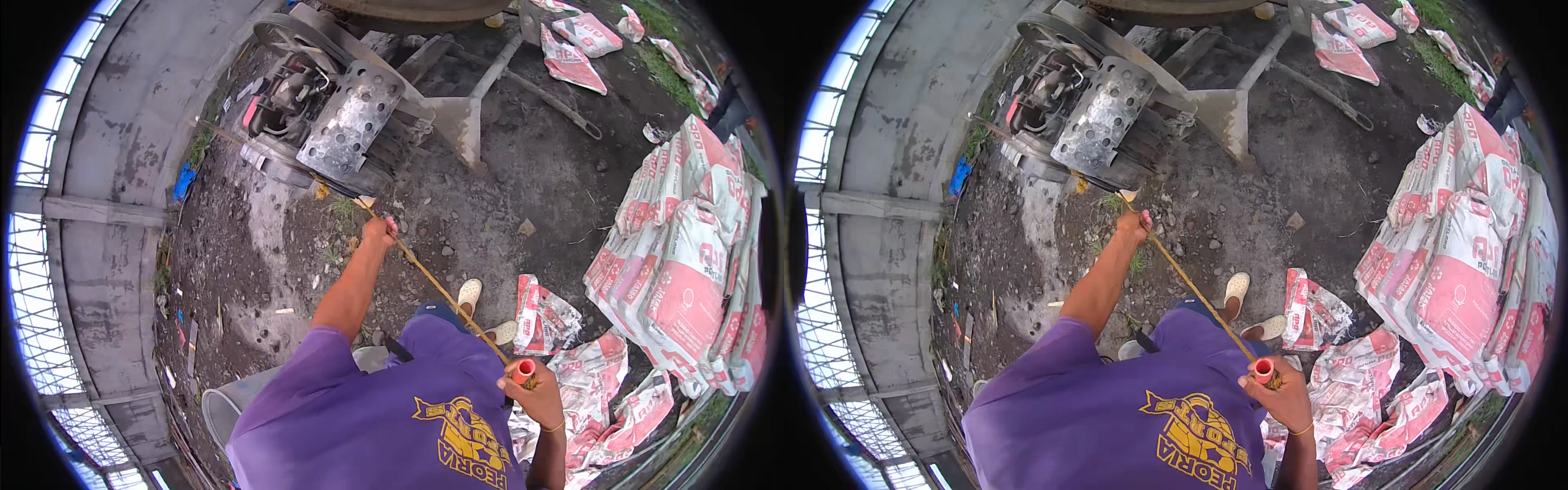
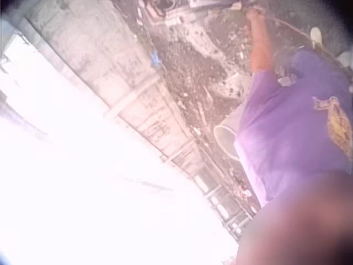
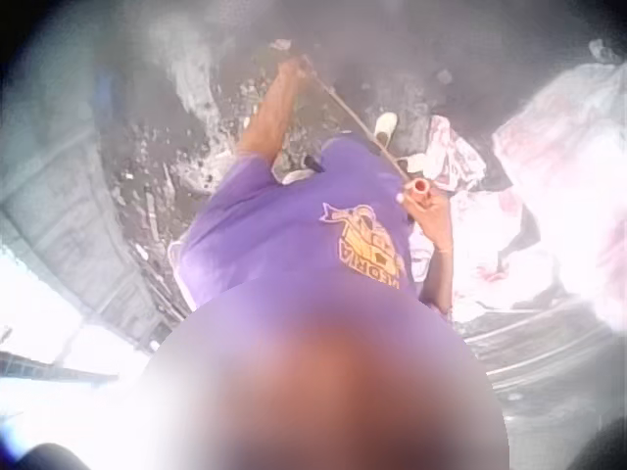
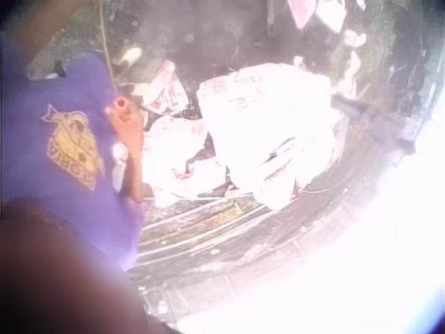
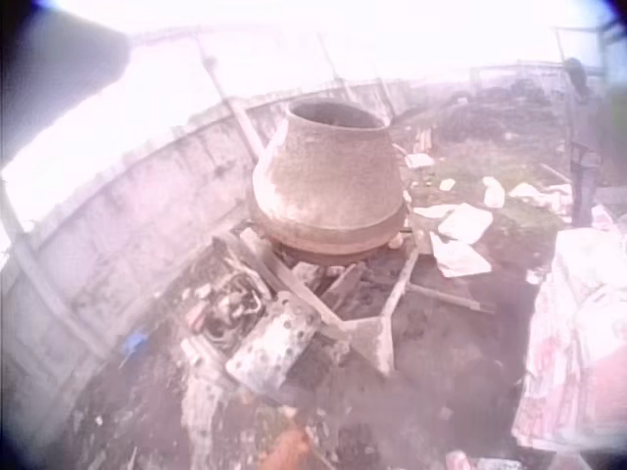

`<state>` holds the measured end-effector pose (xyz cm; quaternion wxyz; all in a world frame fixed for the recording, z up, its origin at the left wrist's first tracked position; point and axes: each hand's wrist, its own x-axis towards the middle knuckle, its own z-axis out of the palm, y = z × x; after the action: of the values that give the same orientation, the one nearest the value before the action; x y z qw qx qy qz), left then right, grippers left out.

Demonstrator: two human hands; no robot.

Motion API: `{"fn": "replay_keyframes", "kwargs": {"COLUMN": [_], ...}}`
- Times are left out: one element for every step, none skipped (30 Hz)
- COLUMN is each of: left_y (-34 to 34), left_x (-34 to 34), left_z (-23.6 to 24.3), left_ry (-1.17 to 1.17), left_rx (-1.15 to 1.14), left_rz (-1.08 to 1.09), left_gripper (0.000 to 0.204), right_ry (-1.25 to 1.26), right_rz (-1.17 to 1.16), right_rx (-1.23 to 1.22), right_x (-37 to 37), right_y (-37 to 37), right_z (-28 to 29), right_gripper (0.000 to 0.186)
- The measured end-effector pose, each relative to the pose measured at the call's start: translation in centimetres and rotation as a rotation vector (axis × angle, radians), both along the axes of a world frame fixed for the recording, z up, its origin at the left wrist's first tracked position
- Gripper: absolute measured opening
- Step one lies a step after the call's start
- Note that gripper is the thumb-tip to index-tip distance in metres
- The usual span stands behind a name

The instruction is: The person adjusts the cement mixer's lever, then removes and reattaches a yellow rope to the engine's pull-start handle. They repeatedly pull the rope to start the engine, inspect the rope, and rewrap it around the handle. Another person is visible in the background moving cement bags.

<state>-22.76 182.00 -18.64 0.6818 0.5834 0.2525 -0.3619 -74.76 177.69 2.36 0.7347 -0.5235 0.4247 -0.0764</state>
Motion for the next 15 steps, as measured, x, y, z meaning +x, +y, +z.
{"fn": "replay_keyframes", "kwargs": {"left_y": [-0.4,-0.7,-1.4,-1.3,-1.1,-0.9,0.1,0.6,1.3,1.7,2.1,2.5,2.7,3.0,3.0], "left_x": [0.3,1.0,1.9,3.3,5.2,7.3,9.7,11.7,13.7,15.6,16.9,18.0,18.8,19.6,20.3], "left_z": [0.1,0.2,0.0,0.0,0.0,0.2,0.8,1.1,1.6,2.1,2.4,2.6,2.7,2.8,2.6], "left_ry": [0.007,0.006,0.007,0.002,-0.007,-0.018,-0.051,-0.039,-0.048,-0.056,-0.074,-0.087,-0.094,-0.102,-0.115], "left_rx": [-0.011,-0.016,-0.020,-0.024,-0.029,-0.043,-0.047,-0.087,-0.112,-0.174,-0.214,-0.278,-0.368,-0.320,-0.334], "left_rz": [-0.033,-0.053,-0.074,-0.088,-0.096,-0.100,-0.069,-0.094,-0.093,-0.113,-0.092,-0.094,-0.130,-0.117,-0.138], "left_gripper": [0.009,0.008,0.007,0.008,0.009,0.010,0.012,0.014,0.015,0.017,0.017,0.017,0.017,0.017,0.016], "right_ry": [-0.001,0.004,0.012,-0.143,-0.130,-0.124,-0.123,-0.167,-0.170,-0.185,-0.228,-0.152,-0.104,-0.085,-0.045], "right_rz": [0.009,0.001,-0.018,0.014,0.072,0.125,0.183,0.320,0.353,0.397,0.435,0.482,0.515,0.546,0.568], "right_rx": [-0.009,-0.025,-0.039,-0.274,-0.240,-0.214,-0.207,-0.293,-0.324,-0.385,-0.481,-0.391,-0.343,-0.319,-0.330], "right_x": [0.3,1.0,1.2,1.6,2.0,3.0,4.5,6.1,8.2,10.9,13.4,15.7,17.9,20.2,22.4], "right_y": [0.5,0.6,0.9,1.2,1.3,1.3,1.1,0.8,0.8,0.8,0.9,0.9,1.1,1.4,1.4], "right_z": [0.7,0.9,1.0,0.6,-0.3,-1.7,-3.5,-5.3,-6.9,-8.5,-9.7,-10.7,-11.4,-12.2,-13.1], "right_gripper": [0.016,0.018,0.019,0.016,0.020,0.025,0.031,0.033,0.033,0.033,0.033,0.033,0.032,0.033,0.034]}}
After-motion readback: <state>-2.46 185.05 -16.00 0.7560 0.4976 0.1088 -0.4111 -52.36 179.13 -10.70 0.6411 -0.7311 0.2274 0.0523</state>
